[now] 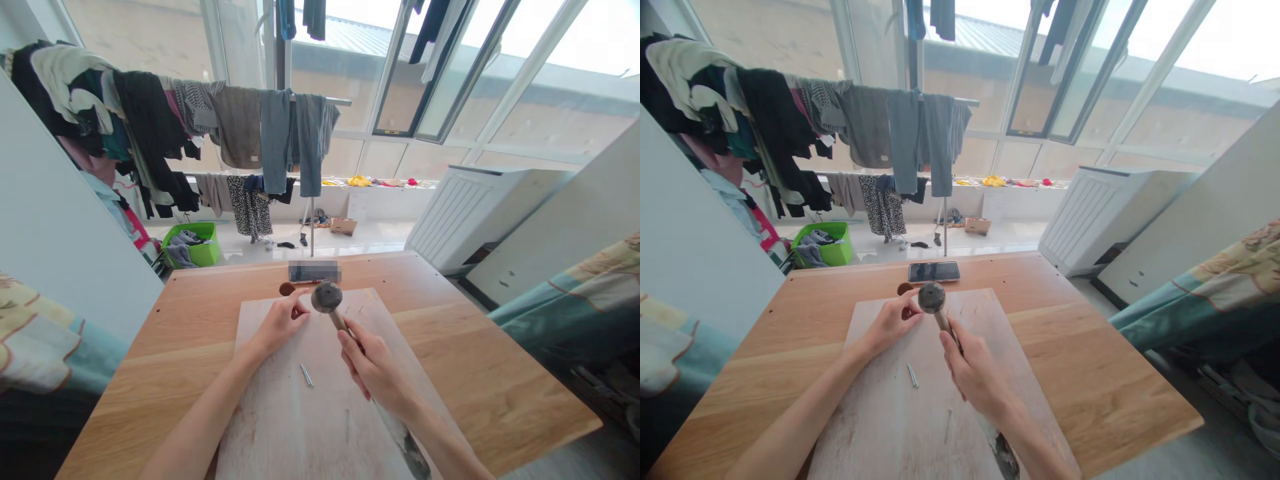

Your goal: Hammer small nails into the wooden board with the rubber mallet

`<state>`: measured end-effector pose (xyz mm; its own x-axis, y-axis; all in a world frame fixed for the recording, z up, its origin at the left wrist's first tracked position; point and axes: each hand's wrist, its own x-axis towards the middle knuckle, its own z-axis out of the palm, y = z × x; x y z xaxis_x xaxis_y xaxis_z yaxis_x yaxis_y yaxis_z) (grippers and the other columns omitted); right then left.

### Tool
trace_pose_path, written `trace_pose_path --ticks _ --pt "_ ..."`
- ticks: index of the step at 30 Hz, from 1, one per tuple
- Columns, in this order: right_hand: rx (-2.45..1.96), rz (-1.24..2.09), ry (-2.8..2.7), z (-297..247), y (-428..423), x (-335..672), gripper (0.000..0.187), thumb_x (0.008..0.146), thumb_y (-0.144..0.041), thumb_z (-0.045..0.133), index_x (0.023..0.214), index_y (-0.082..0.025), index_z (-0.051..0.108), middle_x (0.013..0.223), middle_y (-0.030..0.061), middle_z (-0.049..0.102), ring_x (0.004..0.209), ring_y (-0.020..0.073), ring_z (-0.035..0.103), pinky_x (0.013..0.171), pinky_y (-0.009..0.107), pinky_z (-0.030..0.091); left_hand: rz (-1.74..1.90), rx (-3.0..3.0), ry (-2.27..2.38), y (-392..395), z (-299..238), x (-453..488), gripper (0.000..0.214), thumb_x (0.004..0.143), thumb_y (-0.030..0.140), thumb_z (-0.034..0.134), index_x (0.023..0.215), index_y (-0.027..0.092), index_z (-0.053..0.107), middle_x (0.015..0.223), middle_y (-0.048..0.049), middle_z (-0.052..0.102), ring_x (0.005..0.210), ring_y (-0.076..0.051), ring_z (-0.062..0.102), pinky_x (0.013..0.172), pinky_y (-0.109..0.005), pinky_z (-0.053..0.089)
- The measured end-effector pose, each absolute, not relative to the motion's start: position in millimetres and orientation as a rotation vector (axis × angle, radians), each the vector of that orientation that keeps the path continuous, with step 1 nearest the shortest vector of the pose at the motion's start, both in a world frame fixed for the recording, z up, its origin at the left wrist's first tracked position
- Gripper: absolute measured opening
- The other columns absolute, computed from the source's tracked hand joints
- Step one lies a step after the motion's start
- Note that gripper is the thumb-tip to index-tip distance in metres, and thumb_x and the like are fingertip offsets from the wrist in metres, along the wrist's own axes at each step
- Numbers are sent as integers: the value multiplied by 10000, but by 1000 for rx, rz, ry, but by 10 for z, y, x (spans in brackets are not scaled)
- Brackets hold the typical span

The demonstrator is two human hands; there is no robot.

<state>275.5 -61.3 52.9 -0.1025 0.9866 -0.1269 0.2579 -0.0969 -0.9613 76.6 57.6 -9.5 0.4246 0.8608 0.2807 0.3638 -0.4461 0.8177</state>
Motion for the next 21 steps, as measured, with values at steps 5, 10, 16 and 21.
trace_pose_path --ticks 5,10,16,21 --pt "-1491 1364 -1248 520 -849 2861 502 977 -651 483 1215 -215 560 626 -122 450 321 28 346 264 119 320 923 1958 1033 574 -105 763 492 846 157 627 1337 182 641 877 -15 773 720 -160 660 755 -284 531" --pt "-1570 1417 -1193 162 -1046 2861 535 951 -670 508 1197 -198 561 610 -116 469 321 31 349 244 112 300 920 1975 1033 582 -108 756 461 857 191 627 1317 159 639 892 -32 772 733 -168 657 772 -296 534" --pt "-1637 1431 -1167 -8 -1147 2875 568 960 -638 504 1293 -180 546 599 -108 480 326 41 365 246 113 307 903 1962 998 587 -116 741 417 840 176 629 1257 163 639 889 -27 761 749 -168 668 768 -289 539" --pt "-1656 1436 -1157 14 -1128 2851 638 954 -625 504 1398 -167 480 589 -116 474 331 47 368 243 110 304 919 1976 997 587 -133 755 401 835 173 655 1236 150 644 896 -31 745 742 -159 652 754 -280 534"
